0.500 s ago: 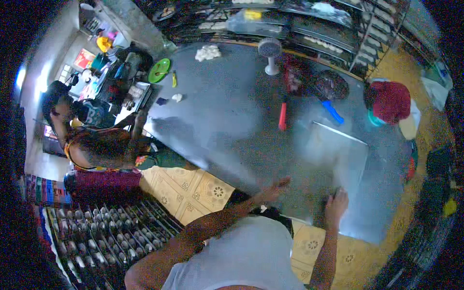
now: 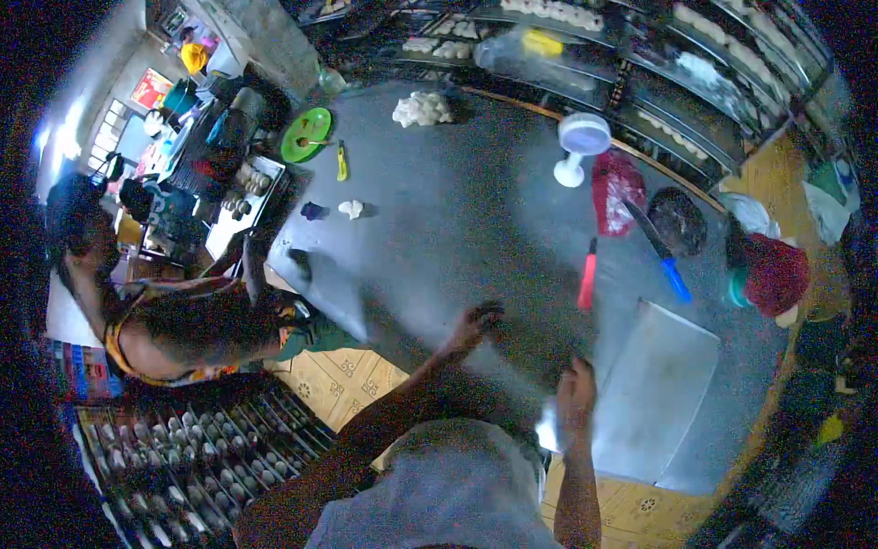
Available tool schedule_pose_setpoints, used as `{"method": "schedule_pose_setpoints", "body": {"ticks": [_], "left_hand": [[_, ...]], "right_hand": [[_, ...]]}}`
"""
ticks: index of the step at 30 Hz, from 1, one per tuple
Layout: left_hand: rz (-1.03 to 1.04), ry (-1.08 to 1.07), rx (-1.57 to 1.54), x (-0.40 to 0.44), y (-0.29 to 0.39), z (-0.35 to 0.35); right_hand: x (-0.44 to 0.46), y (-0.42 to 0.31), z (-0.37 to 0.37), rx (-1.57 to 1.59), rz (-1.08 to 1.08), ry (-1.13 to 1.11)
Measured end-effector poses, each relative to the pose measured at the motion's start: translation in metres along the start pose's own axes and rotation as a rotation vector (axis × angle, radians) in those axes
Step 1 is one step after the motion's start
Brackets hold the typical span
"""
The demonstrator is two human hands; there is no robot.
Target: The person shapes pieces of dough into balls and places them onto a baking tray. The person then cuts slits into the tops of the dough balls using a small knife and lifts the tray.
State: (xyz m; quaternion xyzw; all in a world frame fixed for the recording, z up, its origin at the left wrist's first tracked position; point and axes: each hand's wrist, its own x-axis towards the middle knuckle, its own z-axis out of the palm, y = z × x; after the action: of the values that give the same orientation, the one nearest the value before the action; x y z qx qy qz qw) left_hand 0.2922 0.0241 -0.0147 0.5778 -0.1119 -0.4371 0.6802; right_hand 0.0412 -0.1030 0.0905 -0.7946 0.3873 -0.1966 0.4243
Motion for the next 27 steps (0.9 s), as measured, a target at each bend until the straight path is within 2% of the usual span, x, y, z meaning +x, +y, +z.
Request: {"method": "schedule_pose_setpoints", "body": {"ticks": [1,2,4,6,7,8,9,10,12,13,15,16,17,18,19,21,22,23,25,27], "left_hand": [[0.022,0.037,-0.014,0.02,0.014,-0.022],[0.023,0.057,0.13,0.04,0.03,-0.045],[0.033,0.043,-0.139,0.075,0.059,-0.082],[0.104,0.182,-0.053,0.12,0.093,-0.116],[0.569,-0.082,-0.332,0.115,0.12,-0.124],[0.568,-0.067,-0.339,0.133,0.129,-0.141],[0.422,0.119,-0.097,0.164,0.143,-0.155],[0.268,0.288,0.145,0.195,0.156,-0.166],[0.269,0.31,-0.071,0.244,0.171,-0.196],[0.28,0.307,0.114,0.273,0.179,-0.219],[0.214,0.46,0.185,0.312,0.212,-0.244],[0.352,0.538,0.266,0.34,0.22,-0.259],[0.49,0.617,0.35,0.364,0.227,-0.274],[0.439,0.598,0.376,0.368,0.265,-0.275],[0.385,0.581,0.402,0.372,0.303,-0.277],[0.704,0.842,0.857,0.45,0.281,-0.335],[0.56,0.623,0.599,0.463,0.296,-0.347],[0.546,0.624,0.603,0.483,0.3,-0.356],[0.363,0.304,0.379,0.512,0.302,-0.37],[0.317,0.388,0.447,0.505,0.328,-0.343]], "right_hand": [[0.018,-0.023,0.018,-0.037,0.123,-0.121],[0.034,-0.033,0.037,-0.055,0.13,-0.126],[0.063,-0.048,0.074,-0.101,0.007,-0.135],[0.098,-0.067,0.109,-0.117,-0.073,-0.186],[0.115,-0.075,0.125,-0.036,-0.098,-0.195],[0.131,-0.084,0.139,0.042,-0.121,-0.196],[0.147,-0.107,0.15,0.069,0.027,-0.24],[0.166,-0.119,0.165,0.058,0.031,-0.237],[0.207,-0.132,0.186,0.321,0.119,-0.329],[0.233,-0.125,0.203,0.205,-0.008,-0.31],[0.287,-0.15,0.226,0.292,0.078,-0.298],[0.316,-0.158,0.238,0.392,0.164,-0.293],[0.348,-0.145,0.259,0.429,0.096,-0.277],[0.381,-0.132,0.28,0.468,0.027,-0.262],[0.411,-0.153,0.292,0.495,0.083,-0.265],[0.477,-0.156,0.336,0.525,0.043,-0.217],[0.505,-0.165,0.354,0.548,0.029,-0.199],[0.532,-0.171,0.371,0.572,0.019,-0.183],[0.589,-0.164,0.415,0.568,-0.008,-0.103],[0.619,-0.191,0.422,0.409,0.06,-0.203]]}}
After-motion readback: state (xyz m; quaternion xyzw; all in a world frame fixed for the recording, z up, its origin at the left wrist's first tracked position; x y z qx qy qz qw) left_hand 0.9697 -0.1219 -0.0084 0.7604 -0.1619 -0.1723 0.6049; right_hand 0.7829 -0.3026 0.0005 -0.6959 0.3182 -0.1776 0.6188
